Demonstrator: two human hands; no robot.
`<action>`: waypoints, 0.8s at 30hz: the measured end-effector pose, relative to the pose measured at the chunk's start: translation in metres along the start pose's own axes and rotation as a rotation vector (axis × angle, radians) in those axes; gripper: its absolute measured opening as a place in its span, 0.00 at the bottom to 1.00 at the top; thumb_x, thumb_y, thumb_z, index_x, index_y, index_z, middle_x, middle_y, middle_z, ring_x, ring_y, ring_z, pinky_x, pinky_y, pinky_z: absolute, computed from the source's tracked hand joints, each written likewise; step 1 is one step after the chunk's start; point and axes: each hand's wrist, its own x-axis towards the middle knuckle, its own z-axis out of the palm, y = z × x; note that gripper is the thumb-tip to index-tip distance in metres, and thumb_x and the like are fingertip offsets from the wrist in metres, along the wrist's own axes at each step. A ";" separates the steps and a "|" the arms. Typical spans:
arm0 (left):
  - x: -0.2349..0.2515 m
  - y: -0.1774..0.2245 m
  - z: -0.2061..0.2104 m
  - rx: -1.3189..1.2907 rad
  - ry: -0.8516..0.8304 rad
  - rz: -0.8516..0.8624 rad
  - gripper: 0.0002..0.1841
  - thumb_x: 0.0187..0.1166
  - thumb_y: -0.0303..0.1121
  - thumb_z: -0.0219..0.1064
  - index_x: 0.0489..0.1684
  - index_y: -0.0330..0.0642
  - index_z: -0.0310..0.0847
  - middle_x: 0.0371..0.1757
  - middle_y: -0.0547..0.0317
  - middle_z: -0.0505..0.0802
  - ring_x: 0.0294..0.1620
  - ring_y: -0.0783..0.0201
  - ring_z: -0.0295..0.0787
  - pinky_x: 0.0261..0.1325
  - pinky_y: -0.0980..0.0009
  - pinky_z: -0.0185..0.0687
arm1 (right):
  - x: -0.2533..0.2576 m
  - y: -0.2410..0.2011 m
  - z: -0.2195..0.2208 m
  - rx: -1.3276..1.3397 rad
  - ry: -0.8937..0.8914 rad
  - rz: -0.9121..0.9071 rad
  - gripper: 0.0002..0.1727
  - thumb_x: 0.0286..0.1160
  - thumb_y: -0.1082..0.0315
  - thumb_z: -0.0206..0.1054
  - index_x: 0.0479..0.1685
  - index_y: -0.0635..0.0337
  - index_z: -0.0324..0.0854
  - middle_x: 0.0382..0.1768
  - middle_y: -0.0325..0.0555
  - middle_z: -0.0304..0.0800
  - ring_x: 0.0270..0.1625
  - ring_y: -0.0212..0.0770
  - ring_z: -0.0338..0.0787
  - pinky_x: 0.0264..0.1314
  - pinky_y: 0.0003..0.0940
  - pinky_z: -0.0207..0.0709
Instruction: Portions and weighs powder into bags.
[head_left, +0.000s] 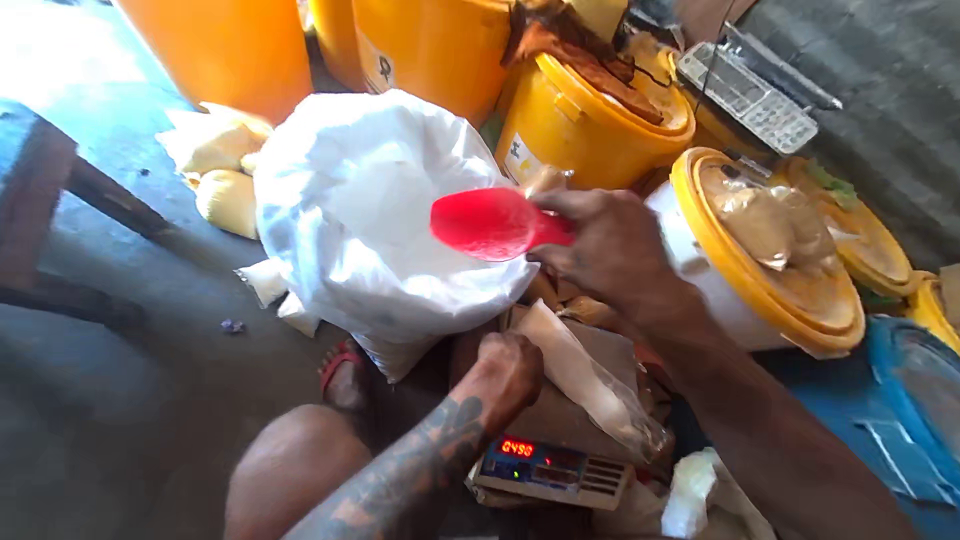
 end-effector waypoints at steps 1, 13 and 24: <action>0.001 0.001 0.000 -0.003 -0.005 -0.003 0.15 0.74 0.34 0.71 0.52 0.32 0.85 0.57 0.37 0.89 0.60 0.36 0.87 0.54 0.38 0.82 | 0.025 -0.013 0.015 -0.087 -0.043 -0.016 0.22 0.62 0.60 0.83 0.59 0.46 0.90 0.47 0.52 0.95 0.51 0.59 0.92 0.51 0.66 0.79; -0.002 -0.010 -0.002 -0.136 0.080 0.035 0.19 0.83 0.34 0.62 0.67 0.32 0.80 0.68 0.37 0.86 0.72 0.39 0.81 0.68 0.42 0.76 | 0.138 -0.063 0.189 -0.093 -0.552 -0.161 0.20 0.62 0.68 0.79 0.56 0.56 0.89 0.56 0.56 0.92 0.64 0.59 0.87 0.68 0.66 0.72; 0.006 0.002 0.001 -0.042 -0.028 -0.005 0.18 0.76 0.31 0.70 0.58 0.27 0.81 0.61 0.34 0.87 0.63 0.36 0.85 0.56 0.40 0.81 | 0.080 -0.004 0.090 0.512 -0.293 0.073 0.24 0.63 0.59 0.85 0.61 0.49 0.90 0.47 0.52 0.95 0.45 0.53 0.93 0.47 0.62 0.85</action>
